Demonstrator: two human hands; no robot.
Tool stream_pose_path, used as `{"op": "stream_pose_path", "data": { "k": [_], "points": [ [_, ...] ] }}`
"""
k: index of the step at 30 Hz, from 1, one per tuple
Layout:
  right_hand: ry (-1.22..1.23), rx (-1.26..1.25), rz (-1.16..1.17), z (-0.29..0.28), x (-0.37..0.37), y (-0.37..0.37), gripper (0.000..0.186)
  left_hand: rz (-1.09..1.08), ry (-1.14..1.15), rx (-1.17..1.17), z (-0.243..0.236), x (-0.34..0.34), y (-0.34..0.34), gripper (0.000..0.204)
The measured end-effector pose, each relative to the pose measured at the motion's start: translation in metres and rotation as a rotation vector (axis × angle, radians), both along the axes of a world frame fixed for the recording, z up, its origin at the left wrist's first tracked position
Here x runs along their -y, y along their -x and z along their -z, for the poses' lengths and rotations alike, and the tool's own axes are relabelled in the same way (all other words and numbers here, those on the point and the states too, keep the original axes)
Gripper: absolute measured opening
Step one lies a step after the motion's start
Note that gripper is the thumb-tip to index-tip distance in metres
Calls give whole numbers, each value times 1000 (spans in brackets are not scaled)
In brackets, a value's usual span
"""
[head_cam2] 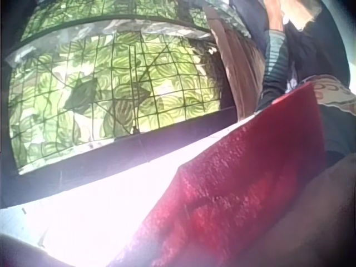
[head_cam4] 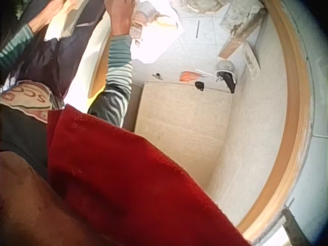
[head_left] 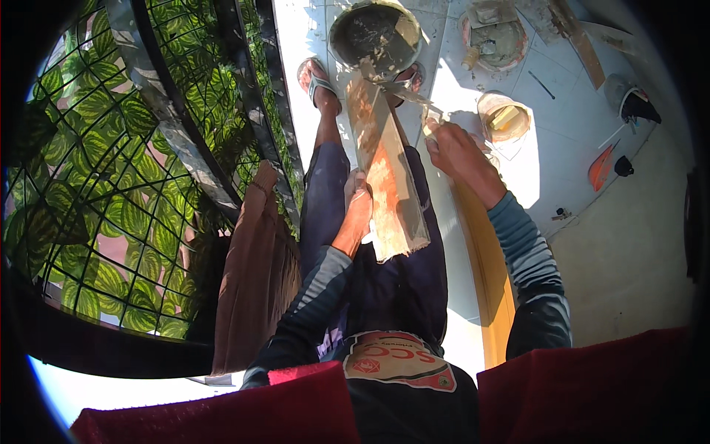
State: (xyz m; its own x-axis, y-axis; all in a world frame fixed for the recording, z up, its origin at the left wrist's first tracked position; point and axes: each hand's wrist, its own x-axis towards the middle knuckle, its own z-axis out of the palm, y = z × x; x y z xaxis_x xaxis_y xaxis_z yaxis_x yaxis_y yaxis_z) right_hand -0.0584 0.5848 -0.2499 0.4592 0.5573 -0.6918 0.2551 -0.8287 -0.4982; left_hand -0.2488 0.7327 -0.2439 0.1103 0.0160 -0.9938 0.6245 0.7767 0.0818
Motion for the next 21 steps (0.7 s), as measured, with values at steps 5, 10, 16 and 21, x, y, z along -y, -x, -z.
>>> {"op": "stream_pose_path", "data": {
  "k": [5,10,16,21],
  "points": [
    [-33,-22,115,87,-6,0,25,6,-40,11,-11,0,9,28],
    [-537,-122,554,168,30,17,33,150,-91,95,17,7,37,32],
    [36,-218,308,49,-20,-22,40,85,-102,141,16,-28,21,32],
    [-104,-102,360,26,5,-19,30,123,-22,119,24,-43,14,32]
  ]
}}
